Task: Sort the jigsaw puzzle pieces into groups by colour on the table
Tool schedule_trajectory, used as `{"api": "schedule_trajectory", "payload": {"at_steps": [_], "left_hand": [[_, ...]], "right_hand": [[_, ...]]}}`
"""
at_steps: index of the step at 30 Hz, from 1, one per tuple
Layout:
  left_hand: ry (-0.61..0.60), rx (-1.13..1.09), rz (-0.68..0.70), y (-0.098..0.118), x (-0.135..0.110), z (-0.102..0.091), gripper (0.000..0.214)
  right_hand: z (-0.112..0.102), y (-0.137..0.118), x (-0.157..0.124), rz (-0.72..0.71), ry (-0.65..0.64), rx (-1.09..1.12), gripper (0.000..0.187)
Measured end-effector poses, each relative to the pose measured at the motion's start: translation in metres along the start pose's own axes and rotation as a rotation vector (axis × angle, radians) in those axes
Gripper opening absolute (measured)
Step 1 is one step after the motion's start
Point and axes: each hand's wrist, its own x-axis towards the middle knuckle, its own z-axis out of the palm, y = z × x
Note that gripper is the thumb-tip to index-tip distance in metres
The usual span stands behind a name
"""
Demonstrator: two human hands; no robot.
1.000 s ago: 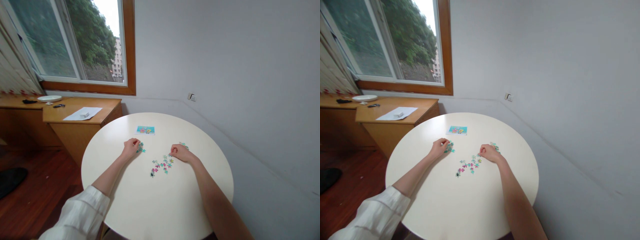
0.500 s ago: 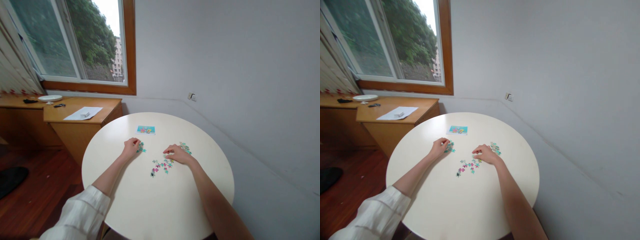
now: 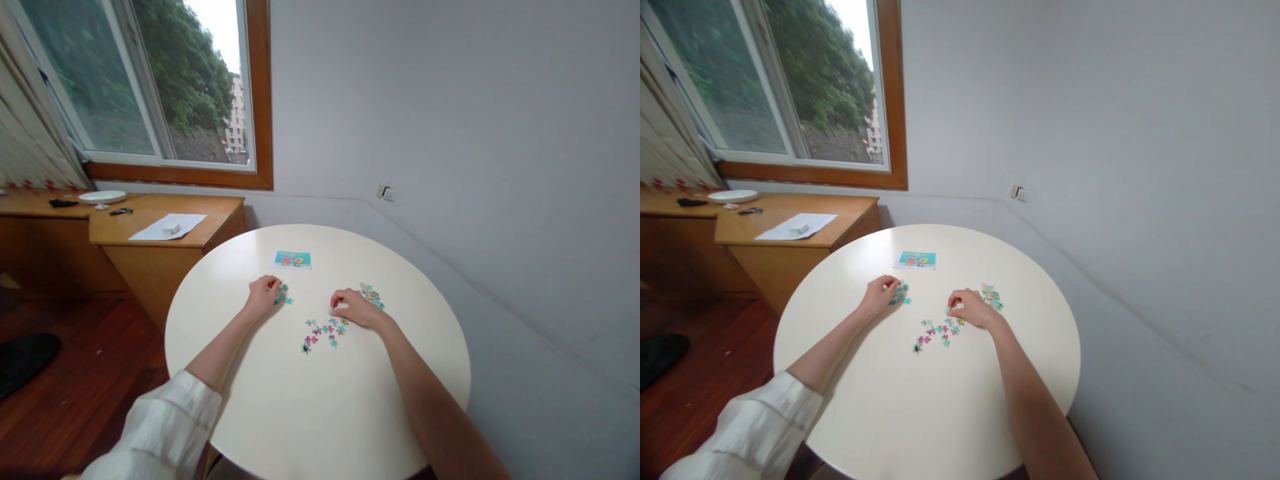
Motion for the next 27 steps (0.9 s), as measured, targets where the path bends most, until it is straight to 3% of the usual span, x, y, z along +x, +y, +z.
{"api": "schedule_trajectory", "payload": {"at_steps": [8,16,20,25,27], "left_hand": [[0.011,-0.024,0.000,0.001,0.000,0.000,0.023],[-0.004,0.003,-0.003,0.005,-0.001,-0.002,0.025],[0.001,0.009,-0.001,0.004,-0.001,-0.002,0.024],[0.000,0.008,0.003,0.001,0.000,-0.001,0.024],[-0.004,0.008,0.011,-0.001,0.000,0.000,0.024]], "right_hand": [[0.011,0.006,0.007,-0.047,-0.009,0.305,0.014],[0.013,0.003,0.007,-0.049,0.004,0.135,0.012],[0.009,0.005,0.008,-0.042,0.128,0.080,0.013],[-0.005,0.024,0.008,0.129,0.412,0.027,0.015],[-0.008,0.027,0.007,0.126,0.415,-0.002,0.015]]}}
